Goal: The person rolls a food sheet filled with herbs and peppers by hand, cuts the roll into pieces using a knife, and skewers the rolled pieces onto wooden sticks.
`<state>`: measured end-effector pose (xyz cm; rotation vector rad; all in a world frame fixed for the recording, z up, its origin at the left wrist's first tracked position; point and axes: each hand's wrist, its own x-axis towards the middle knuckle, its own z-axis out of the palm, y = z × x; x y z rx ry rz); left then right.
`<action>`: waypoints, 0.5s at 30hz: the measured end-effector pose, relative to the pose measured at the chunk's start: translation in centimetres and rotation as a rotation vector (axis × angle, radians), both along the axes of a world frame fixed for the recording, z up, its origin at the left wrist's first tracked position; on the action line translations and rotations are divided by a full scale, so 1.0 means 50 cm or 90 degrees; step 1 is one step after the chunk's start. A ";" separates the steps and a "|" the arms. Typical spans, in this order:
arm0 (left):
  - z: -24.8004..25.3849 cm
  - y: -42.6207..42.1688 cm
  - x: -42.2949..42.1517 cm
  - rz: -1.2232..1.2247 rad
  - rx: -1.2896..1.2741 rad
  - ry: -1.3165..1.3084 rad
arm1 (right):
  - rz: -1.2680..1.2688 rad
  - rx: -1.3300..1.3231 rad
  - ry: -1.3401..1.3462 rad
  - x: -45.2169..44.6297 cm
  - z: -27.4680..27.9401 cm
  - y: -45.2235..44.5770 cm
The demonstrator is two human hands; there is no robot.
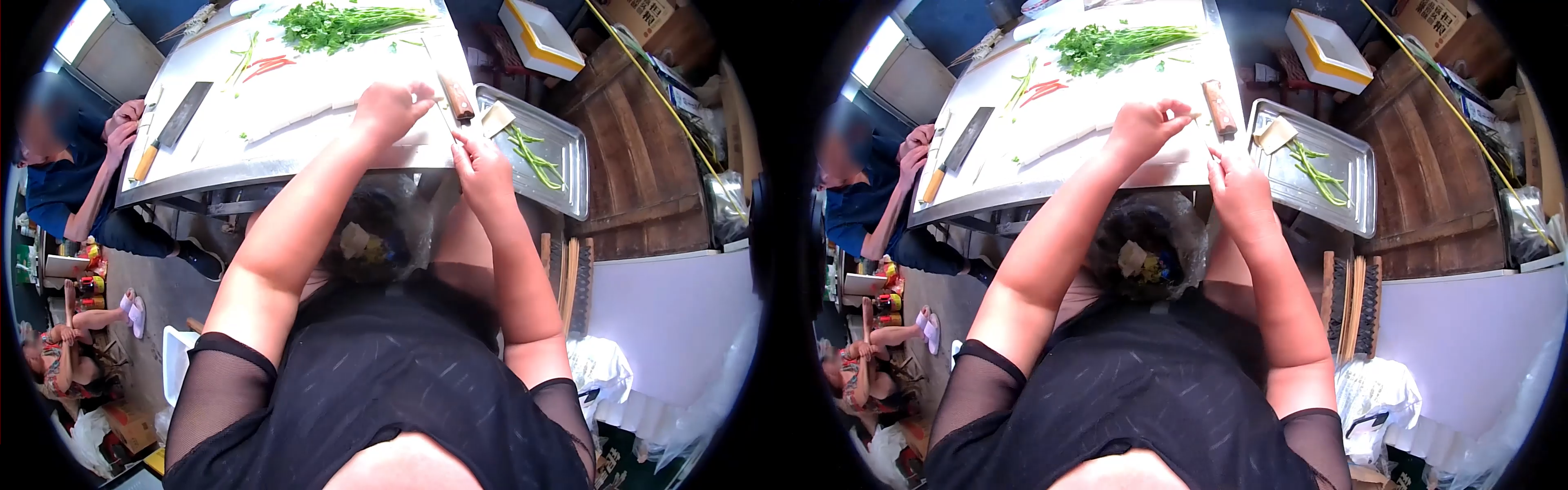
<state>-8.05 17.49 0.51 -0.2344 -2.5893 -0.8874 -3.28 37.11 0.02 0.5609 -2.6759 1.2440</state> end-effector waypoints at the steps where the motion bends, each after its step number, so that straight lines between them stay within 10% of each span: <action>1: -0.004 0.004 -0.019 0.007 -0.008 -0.006 | 0.017 0.058 0.164 -0.016 -0.007 0.009; 15: -0.026 -0.058 0.089 0.015 -0.059 0.162 | 0.301 0.221 0.304 -0.252 0.041 -0.143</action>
